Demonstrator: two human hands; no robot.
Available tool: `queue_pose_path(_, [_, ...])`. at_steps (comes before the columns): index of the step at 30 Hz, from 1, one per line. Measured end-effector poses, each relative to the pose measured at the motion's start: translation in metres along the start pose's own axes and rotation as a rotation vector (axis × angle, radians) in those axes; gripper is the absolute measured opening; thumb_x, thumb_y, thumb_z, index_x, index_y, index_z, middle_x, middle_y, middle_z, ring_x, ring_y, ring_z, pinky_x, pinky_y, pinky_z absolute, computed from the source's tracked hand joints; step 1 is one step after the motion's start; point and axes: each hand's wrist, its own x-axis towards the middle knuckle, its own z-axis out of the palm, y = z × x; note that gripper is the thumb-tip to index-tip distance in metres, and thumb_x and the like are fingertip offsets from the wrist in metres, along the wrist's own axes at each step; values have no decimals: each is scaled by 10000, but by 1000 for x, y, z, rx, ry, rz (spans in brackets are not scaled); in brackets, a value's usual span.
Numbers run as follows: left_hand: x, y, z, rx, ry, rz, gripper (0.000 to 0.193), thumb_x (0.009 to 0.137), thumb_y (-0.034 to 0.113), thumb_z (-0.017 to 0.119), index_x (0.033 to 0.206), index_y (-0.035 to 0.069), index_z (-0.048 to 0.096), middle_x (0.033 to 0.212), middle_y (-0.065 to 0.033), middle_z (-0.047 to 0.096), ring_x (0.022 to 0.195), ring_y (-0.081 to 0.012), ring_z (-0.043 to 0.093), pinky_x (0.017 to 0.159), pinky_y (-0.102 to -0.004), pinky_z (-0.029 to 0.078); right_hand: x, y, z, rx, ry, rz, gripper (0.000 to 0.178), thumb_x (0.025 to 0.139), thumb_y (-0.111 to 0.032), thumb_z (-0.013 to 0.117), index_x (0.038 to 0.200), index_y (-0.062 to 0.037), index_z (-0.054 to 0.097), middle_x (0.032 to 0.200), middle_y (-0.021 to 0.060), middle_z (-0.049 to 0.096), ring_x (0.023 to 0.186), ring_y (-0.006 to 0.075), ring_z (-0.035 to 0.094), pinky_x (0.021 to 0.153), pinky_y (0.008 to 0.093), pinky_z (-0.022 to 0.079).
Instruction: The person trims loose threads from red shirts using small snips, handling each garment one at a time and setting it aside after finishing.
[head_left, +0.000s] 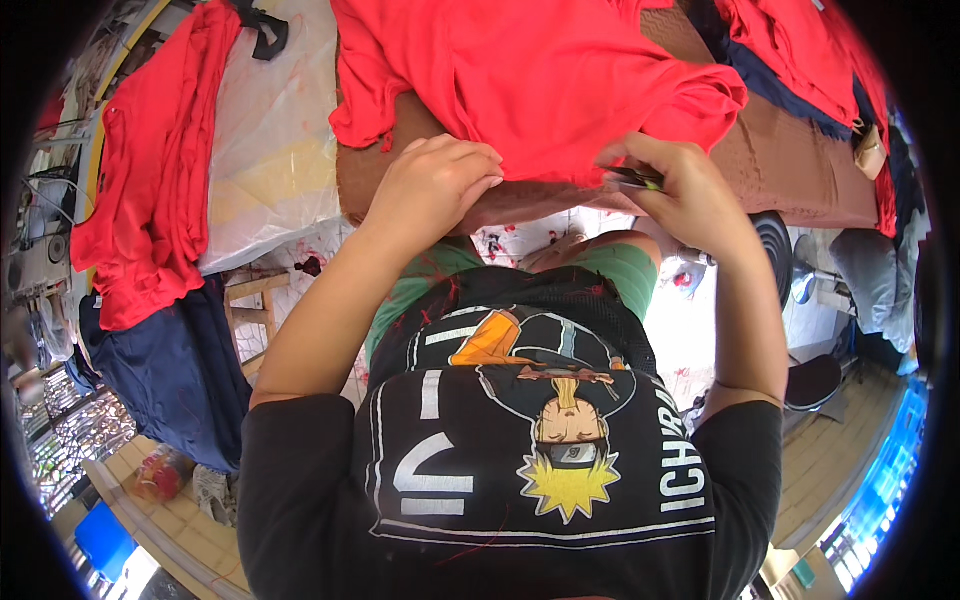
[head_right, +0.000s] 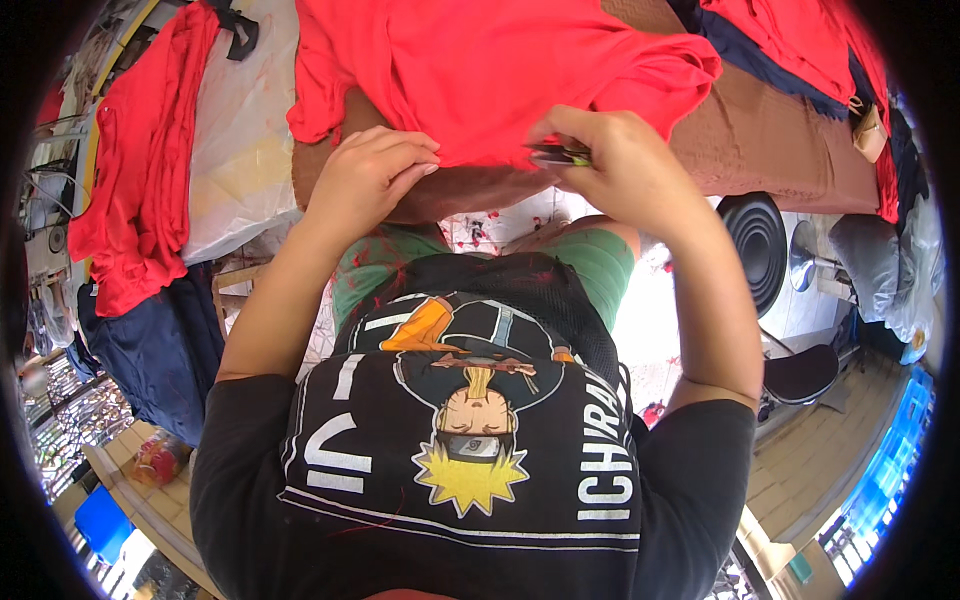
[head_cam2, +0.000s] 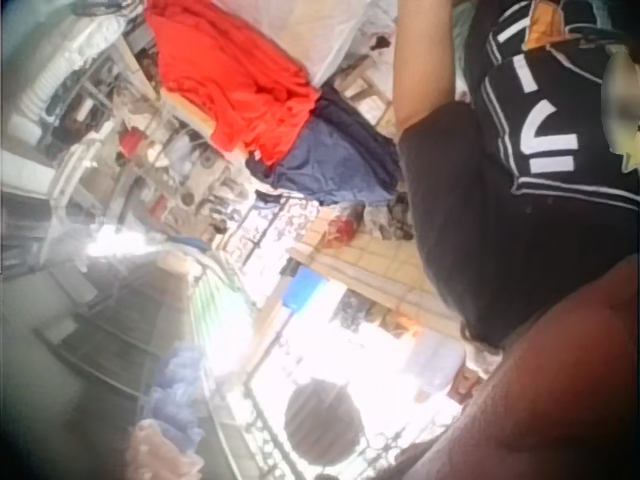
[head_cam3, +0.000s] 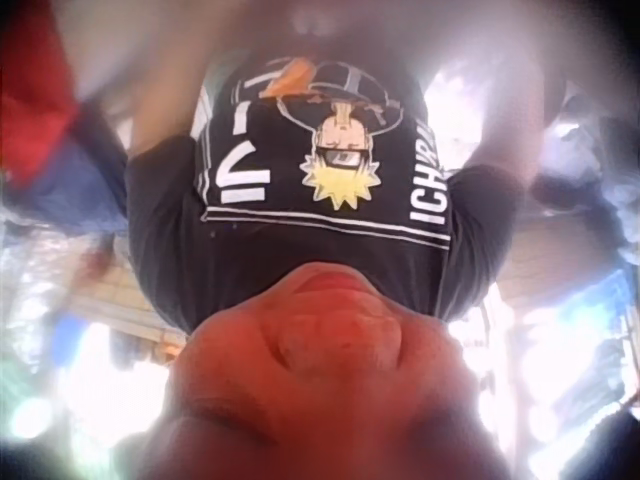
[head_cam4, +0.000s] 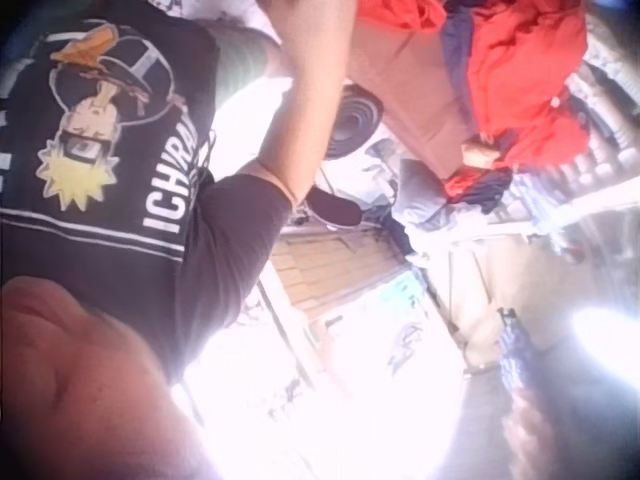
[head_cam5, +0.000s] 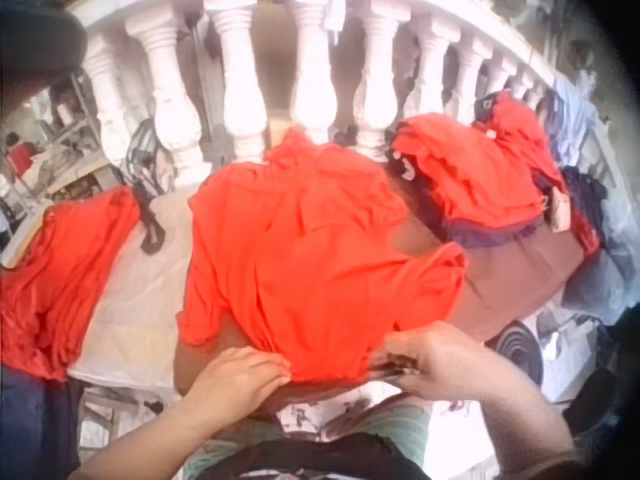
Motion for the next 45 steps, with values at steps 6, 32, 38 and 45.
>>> queue_pose_path(6, [4,14,-3,-55,-28,118,88,807,111,686,875,56,684,986,-33,689,950,-213,636,891,-359,485,5,38,60,94,82,50,242,811,40,637,1048,-11,627,880,105,678,809,157,658,735,277,501])
queue_pose_path(32, [31,14,27,-1652,-48,-672,159,956,167,555,1050,54,615,1397,-167,471,1202,-302,554,988,-397,468,4,28,53,181,336,-95,207,866,-169,650,1024,-39,621,876,129,637,783,282,635,698,353,502])
queue_pose_path(38, [32,14,28,-1634,-64,-664,167,953,165,559,1055,46,614,1403,-168,463,1204,-294,553,992,-396,466,6,33,56,144,223,-56,169,853,-158,652,987,-57,629,826,122,656,758,294,650,671,362,505])
queue_pose_path(45, [28,15,25,-1625,-54,-620,205,963,200,538,1048,34,623,1425,-173,437,1213,-323,543,997,-390,451,9,31,53,-26,152,-94,150,861,-64,639,1003,-15,635,866,108,629,766,218,652,683,311,509])
